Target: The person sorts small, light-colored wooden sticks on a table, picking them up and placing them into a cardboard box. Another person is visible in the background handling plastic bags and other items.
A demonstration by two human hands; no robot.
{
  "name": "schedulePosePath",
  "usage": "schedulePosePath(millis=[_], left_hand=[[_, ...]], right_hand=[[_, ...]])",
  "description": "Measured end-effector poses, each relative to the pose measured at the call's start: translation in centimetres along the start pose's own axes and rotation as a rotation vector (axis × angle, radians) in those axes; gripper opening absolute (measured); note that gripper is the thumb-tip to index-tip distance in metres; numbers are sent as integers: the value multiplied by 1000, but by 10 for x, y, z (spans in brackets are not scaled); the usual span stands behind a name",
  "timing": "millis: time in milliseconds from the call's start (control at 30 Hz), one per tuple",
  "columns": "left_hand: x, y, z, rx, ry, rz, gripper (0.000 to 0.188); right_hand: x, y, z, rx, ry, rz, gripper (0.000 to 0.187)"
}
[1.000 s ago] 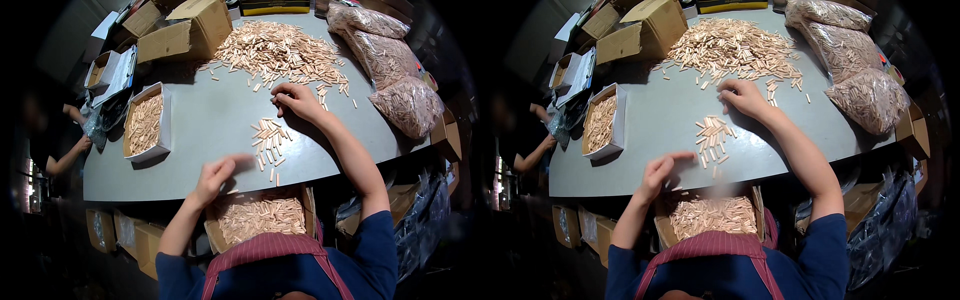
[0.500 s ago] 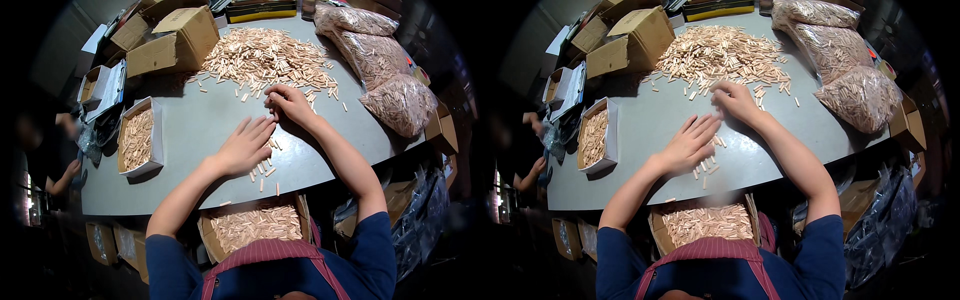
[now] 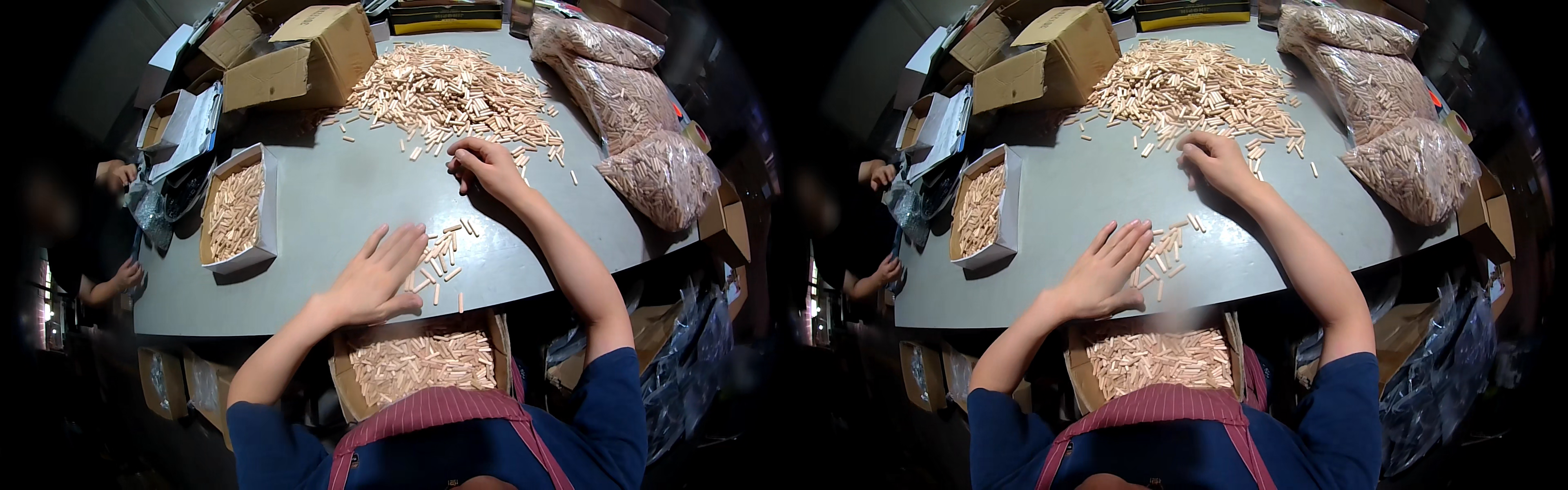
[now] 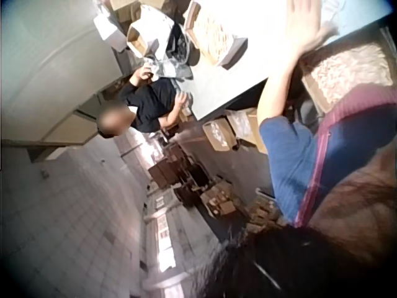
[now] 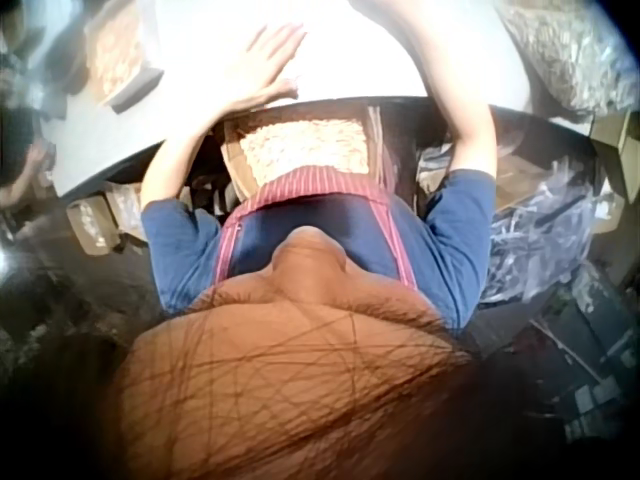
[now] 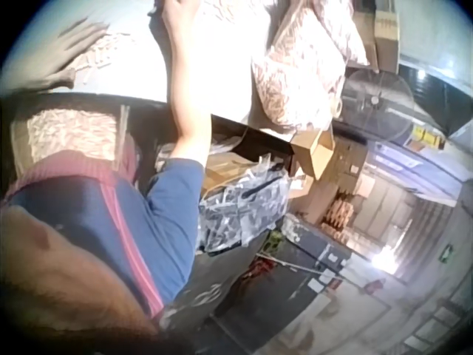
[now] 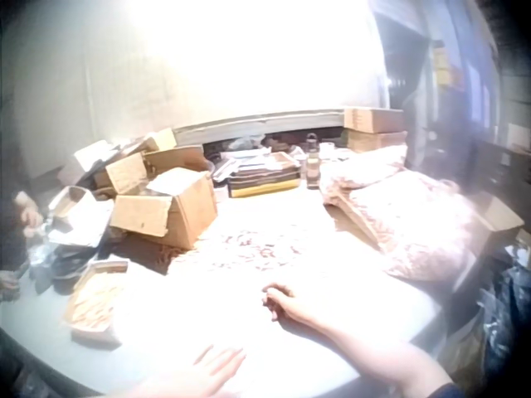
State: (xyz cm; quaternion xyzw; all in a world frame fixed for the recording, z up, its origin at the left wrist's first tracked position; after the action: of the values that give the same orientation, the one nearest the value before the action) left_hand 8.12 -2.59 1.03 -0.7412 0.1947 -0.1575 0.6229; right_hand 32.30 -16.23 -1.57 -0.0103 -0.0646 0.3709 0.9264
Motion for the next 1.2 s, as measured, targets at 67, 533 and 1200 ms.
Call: schedulePosePath(millis=[67,533,1200], left_hand=[[-11,0,-4,-7,6,-11,93],[-77,4,57,-1361,-434,-926,59],[-52,2,45,-1044,-432,-588,57]], right_hand=[[0,0,-3,-9,-3,-8,23],[-17,50,1,-32,-109,202,39],[-19,45,24,562,34,66,46]])
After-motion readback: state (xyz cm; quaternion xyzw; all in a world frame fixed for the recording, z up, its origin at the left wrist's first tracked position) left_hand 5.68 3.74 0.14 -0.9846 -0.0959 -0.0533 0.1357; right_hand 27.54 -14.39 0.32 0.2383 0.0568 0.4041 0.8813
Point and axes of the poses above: each hand's wrist, its own x-axis towards the middle knuckle, its own y-axis out of the palm, z = x × y, the point moved 6 cm from there along x, towards the middle knuckle
